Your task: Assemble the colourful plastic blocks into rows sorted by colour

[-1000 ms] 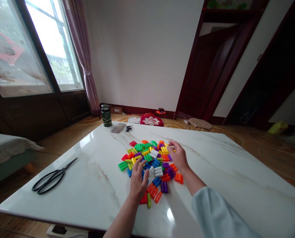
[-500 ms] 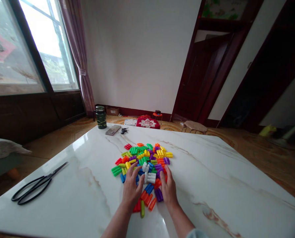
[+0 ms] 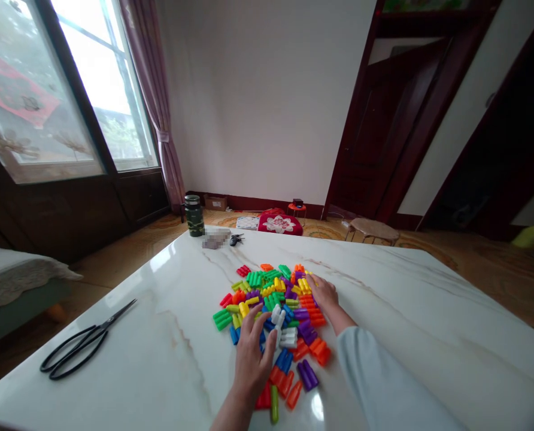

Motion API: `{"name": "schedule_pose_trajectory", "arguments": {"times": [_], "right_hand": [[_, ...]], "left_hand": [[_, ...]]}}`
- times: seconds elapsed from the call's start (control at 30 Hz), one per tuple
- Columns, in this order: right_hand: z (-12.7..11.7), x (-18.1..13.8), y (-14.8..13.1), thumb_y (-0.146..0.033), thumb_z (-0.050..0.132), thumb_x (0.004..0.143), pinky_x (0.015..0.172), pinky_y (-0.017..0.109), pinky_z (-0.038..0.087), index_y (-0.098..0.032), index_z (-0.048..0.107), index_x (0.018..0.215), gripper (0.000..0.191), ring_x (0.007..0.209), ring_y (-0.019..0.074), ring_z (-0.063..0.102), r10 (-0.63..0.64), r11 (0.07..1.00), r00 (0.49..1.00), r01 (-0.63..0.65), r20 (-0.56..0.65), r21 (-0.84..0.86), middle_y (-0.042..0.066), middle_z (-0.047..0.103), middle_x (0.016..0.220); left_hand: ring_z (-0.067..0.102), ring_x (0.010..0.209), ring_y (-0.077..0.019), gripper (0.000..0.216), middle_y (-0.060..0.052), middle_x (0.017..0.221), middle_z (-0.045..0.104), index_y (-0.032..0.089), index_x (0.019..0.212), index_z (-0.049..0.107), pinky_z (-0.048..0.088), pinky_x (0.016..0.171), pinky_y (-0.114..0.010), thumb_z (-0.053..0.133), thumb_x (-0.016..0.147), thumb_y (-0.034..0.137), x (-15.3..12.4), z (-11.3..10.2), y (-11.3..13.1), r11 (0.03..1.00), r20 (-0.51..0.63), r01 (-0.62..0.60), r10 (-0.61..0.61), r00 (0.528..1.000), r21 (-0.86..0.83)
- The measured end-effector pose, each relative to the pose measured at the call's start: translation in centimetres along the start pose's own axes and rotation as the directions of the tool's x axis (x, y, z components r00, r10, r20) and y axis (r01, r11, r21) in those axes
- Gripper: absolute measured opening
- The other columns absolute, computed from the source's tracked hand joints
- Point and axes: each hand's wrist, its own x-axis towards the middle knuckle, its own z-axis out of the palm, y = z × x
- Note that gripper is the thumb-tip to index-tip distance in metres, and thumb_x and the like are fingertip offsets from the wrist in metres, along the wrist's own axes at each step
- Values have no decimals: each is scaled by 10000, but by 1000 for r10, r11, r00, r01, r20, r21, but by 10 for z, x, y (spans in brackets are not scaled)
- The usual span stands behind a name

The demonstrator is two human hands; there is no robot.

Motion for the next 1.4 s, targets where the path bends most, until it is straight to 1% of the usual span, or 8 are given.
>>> {"name": "schedule_pose_trajectory", "arguments": {"times": [0.2,0.37,0.47,0.63,0.77,1.0,1.2,1.4], "right_hand": [[-3,-9,-20,-688,290,888,830,326,470,-254,692,701,621,853,220,662,-10,989,999,14,-32,147,72,691,705],[-28,-43,-57,-735,317,858,830,376,519,-201,722,884,671,950,250,660,-152,898,987,115,53,425,101,717,958],[-47,-75,-63,-621,388,907,848,380,538,-218,686,1100,537,1016,237,654,-374,817,910,231,181,528,82,690,1112],[-61,-122,-3,-530,353,943,1111,430,363,-211,586,1290,526,1291,240,488,-358,926,931,343,76,159,109,551,1373],[-54,-144,50,-604,393,888,1134,544,286,-217,416,1449,682,1408,290,330,-194,939,952,250,239,-236,120,369,1521],[-49,-156,61,-665,371,876,1160,546,206,-307,377,1465,690,1450,283,224,-227,883,924,329,309,-334,52,262,1569],[-43,-156,65,-637,420,867,1142,557,236,-344,414,1441,645,1431,295,277,-277,884,932,342,233,-317,45,314,1552],[-49,-157,59,-656,433,860,1140,543,240,-364,425,1431,641,1422,296,296,-271,900,934,332,234,-281,37,325,1549]], "left_hand": [[466,1295,-294,320,-91,1390,501,269,1210,610,441,1036,-487,527,906,329,1,-2,3,1000,-3,14,-14,1000,3],[464,1292,-290,309,-98,1377,502,258,1196,619,418,1051,-490,520,912,326,1,-1,3,1000,-5,17,-17,1000,-21],[470,1284,-282,287,-100,1364,507,253,1166,632,411,1055,-486,508,919,329,1,-1,5,999,-10,23,-24,1000,-34],[501,1251,-262,254,-97,1312,548,241,1105,655,422,1044,-461,484,933,315,3,-3,6,998,-53,8,-11,999,-57],[543,1196,-246,237,-91,1245,591,240,1063,668,451,1012,-445,473,935,284,0,-1,6,998,-94,-18,11,996,-66],[610,1077,-214,228,-90,1117,653,218,1067,637,503,926,-381,473,909,205,18,-9,5,988,-50,-136,132,990,-79],[574,1153,-237,338,-111,1199,636,187,1192,576,434,986,-386,493,868,241,113,-27,-32,914,-55,293,-289,956,282],[600,1101,-348,494,-125,1082,705,219,1049,661,450,900,-416,769,586,353,161,-5,-60,836,145,382,-467,872,395]]}}
